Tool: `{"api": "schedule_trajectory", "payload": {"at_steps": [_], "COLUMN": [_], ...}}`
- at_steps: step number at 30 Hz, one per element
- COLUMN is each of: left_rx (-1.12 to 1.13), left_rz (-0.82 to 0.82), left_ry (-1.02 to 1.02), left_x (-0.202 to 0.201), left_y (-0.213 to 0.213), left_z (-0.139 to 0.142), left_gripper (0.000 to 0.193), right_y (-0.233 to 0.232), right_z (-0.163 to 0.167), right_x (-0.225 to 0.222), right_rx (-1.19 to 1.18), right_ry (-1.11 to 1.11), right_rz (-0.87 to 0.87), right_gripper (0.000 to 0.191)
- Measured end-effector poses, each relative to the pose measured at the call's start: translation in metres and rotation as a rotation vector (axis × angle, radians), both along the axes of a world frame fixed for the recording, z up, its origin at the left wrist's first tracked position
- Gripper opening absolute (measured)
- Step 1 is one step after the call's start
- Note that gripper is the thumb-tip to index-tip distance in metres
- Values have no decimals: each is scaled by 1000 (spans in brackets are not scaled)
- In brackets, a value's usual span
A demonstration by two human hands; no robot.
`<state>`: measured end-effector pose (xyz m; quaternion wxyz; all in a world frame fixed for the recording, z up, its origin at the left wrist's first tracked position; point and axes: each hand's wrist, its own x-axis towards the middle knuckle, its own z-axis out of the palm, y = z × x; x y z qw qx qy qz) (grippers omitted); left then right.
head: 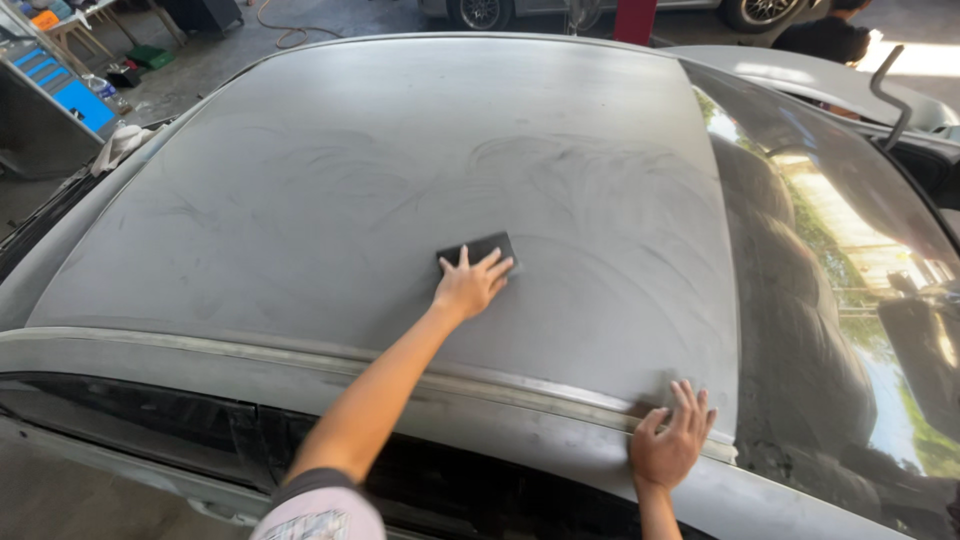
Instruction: The person sands the hood of a silver car using a sanding block. They move the block in circular and linear motions across the hood surface, occasionally adjusting their grip and position to cover different areas.
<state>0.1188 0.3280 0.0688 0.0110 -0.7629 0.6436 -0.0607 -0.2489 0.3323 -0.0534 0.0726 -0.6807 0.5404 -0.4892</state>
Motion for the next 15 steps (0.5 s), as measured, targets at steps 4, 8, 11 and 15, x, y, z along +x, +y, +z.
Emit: {"api": "schedule_trajectory", "payload": {"at_steps": [4, 8, 11, 15], "left_rx": [47, 48, 54, 72], "left_rz": [-425, -597, -541, -205], "left_ry": [-102, 15, -24, 78], "left_x": [-56, -140, -163, -119], "left_y": [98, 60, -60, -184], "left_z": [-23, -53, -58, -40], "left_gripper": [56, 50, 56, 56], "right_y": [4, 0, -7, -11], "right_z": [-6, -17, -26, -32], "right_x": [-1, -4, -8, -9], "right_rx": [12, 20, 52, 55], "right_ry": [-20, -21, 11, 47], "right_rz": [6, -15, -37, -50], "right_gripper": [39, 40, 41, 42]}}
